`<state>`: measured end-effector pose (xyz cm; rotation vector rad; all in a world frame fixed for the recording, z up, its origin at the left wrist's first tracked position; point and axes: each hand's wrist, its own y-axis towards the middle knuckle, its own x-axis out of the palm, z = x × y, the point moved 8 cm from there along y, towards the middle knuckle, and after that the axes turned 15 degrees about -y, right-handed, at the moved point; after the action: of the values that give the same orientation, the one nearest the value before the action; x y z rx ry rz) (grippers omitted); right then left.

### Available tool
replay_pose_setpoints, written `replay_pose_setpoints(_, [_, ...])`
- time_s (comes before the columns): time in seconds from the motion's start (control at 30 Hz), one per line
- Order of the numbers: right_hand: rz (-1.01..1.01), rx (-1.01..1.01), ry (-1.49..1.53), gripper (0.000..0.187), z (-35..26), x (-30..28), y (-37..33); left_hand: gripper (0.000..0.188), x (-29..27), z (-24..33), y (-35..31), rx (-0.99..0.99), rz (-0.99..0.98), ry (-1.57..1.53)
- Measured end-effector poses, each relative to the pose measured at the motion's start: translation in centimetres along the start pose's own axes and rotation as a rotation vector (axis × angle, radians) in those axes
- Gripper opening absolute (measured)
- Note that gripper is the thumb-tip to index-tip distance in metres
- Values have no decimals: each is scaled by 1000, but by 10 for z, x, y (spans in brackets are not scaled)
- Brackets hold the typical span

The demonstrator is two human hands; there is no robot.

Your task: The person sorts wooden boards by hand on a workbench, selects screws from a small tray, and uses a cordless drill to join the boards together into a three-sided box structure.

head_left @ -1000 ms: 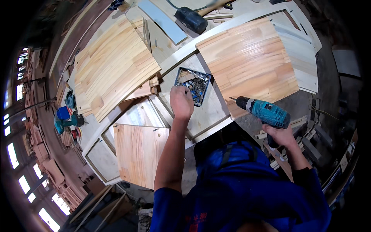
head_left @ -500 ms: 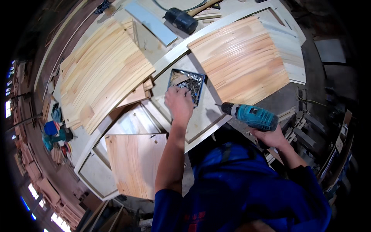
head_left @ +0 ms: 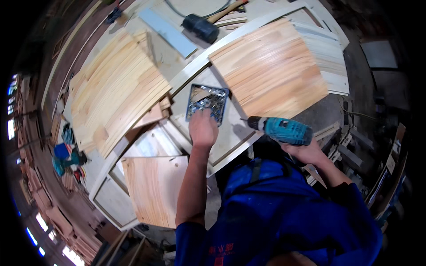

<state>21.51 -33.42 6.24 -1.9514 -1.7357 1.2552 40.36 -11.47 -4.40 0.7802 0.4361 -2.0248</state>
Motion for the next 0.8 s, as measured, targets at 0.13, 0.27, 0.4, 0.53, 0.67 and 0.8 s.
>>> replay_pose_setpoints(0.13, [7,-131,-103,26,-8,-21,8,12,16,-12,-3,72,-23,99])
replay_pose_setpoints(0.27, [10,-179,-27,29,8,-46,18,10,32,-19,14,-230,-259,230])
replay_pose_setpoints(0.4, [34,-228,108,33,3,-66,26,8,33,-17,20,-181,-286,210])
replay_pose_setpoints(0.53, [106,-336,82,31,17,-66,40,16,25,-20,15,-164,-246,209])
replay_pose_setpoints(0.67, [112,-279,286,29,10,-74,49,19,3,-22,21,-198,-42,-145])
replay_pose_setpoints(0.8, [25,-170,332,33,10,-65,62,13,0,-58,2,-486,145,-575])
